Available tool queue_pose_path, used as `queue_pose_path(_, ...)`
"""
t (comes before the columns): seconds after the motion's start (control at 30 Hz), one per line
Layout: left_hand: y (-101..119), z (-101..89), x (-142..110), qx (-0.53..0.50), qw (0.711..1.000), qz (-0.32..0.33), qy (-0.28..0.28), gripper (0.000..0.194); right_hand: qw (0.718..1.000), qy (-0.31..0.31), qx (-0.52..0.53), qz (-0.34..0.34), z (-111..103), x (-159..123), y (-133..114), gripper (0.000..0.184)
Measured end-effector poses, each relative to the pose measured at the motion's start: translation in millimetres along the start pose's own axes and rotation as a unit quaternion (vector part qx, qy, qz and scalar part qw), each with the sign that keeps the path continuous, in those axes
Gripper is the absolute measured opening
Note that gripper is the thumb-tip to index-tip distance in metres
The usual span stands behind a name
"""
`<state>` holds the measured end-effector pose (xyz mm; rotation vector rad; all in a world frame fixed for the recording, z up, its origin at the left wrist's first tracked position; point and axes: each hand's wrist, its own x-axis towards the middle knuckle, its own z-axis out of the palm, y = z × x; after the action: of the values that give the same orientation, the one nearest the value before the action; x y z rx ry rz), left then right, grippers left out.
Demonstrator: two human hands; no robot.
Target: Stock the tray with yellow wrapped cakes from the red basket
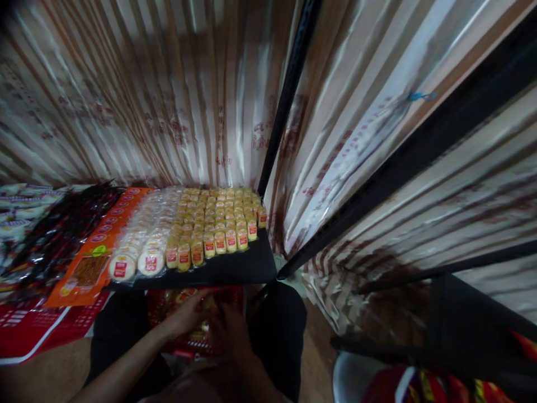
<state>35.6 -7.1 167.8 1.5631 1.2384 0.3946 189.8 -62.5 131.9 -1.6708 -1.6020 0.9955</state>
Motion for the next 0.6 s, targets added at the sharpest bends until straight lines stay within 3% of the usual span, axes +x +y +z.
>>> queue_pose_path(0.33,55.7,5.6,30.0,0.044,0.996,0.075,0.016,0.032,0.995,0.094,0.013,-0.015,-51.1,9.4,-20.3,0.032)
queue_pose_path(0.47,85.0,4.7,50.5,0.086,0.989,0.116,0.039,0.032,0.983,0.180,-0.028,-0.035,-60.0,26.1,-15.9,0.038)
queue_pose_path(0.6,116.7,5.3,72.2,0.120,0.984,0.110,0.068,0.036,0.960,0.259,-0.068,-0.075,-64.9,45.3,-9.6,0.049)
